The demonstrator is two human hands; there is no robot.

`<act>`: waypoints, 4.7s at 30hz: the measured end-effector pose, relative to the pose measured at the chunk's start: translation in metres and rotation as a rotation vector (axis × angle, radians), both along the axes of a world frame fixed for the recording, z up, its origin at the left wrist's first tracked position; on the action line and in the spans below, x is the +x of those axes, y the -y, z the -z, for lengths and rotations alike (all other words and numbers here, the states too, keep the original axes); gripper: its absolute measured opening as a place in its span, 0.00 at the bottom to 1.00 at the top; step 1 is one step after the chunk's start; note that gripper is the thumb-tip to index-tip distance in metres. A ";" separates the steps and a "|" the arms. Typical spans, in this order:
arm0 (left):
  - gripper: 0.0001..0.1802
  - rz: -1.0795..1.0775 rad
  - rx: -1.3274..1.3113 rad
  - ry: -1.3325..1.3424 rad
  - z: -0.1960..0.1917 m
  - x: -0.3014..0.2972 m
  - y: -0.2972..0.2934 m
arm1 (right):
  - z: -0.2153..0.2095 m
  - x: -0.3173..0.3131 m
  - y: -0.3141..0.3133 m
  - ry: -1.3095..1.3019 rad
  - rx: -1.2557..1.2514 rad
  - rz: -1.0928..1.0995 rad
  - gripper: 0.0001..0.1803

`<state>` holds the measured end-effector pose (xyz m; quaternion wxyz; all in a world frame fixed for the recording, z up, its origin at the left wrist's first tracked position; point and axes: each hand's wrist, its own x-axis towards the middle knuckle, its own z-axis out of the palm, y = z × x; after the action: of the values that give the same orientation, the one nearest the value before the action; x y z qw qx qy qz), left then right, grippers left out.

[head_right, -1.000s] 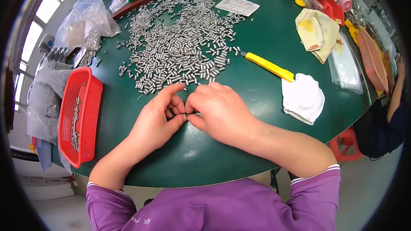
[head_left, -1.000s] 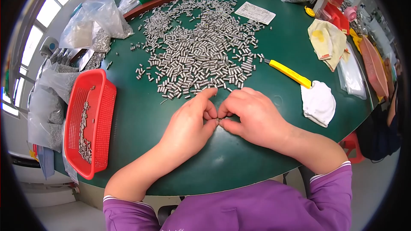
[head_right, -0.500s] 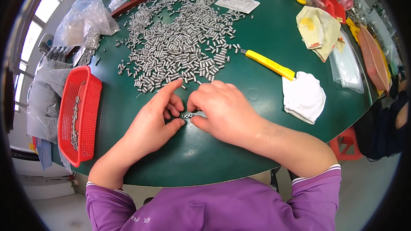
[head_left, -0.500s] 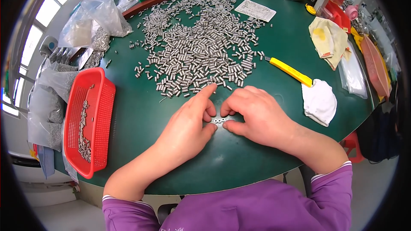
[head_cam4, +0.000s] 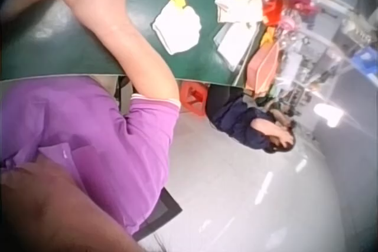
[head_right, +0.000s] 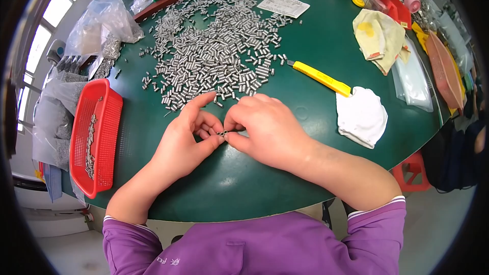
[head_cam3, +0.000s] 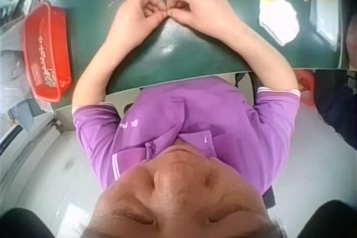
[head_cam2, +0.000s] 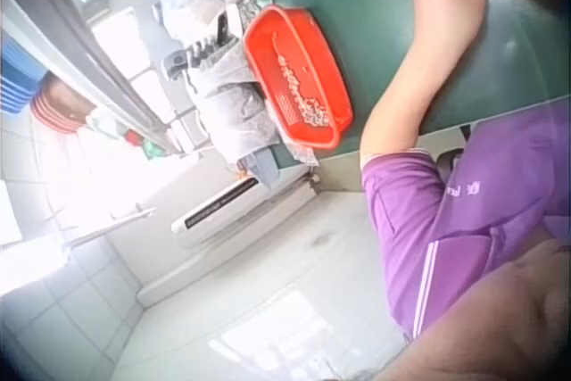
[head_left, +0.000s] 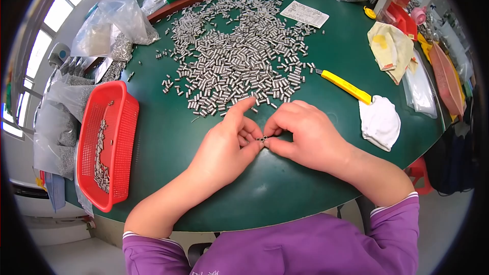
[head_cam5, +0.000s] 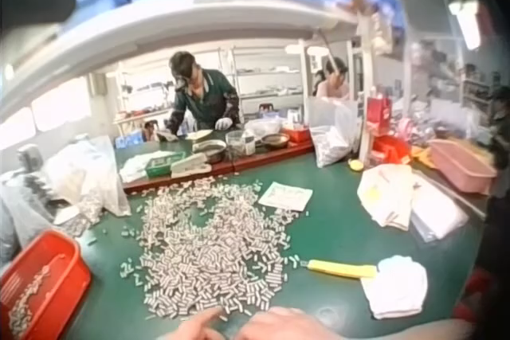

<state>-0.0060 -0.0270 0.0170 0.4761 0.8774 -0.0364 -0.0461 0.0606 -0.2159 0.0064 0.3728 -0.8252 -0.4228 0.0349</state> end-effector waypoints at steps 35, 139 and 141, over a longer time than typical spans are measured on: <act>0.10 -0.773 0.623 0.503 -0.063 -0.070 -0.193 | -0.012 0.012 0.001 0.197 0.316 0.079 0.12; 0.33 0.065 0.140 0.239 0.016 0.006 -0.005 | -0.006 0.014 0.006 0.262 -0.139 -0.039 0.07; 0.33 0.070 0.126 0.242 0.017 0.007 -0.004 | -0.006 0.015 0.009 0.237 -0.137 -0.050 0.07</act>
<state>0.0008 -0.0230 -0.0003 0.4102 0.9030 -0.1210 0.0413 0.0751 -0.2244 0.0128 0.2622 -0.8364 -0.4807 -0.0247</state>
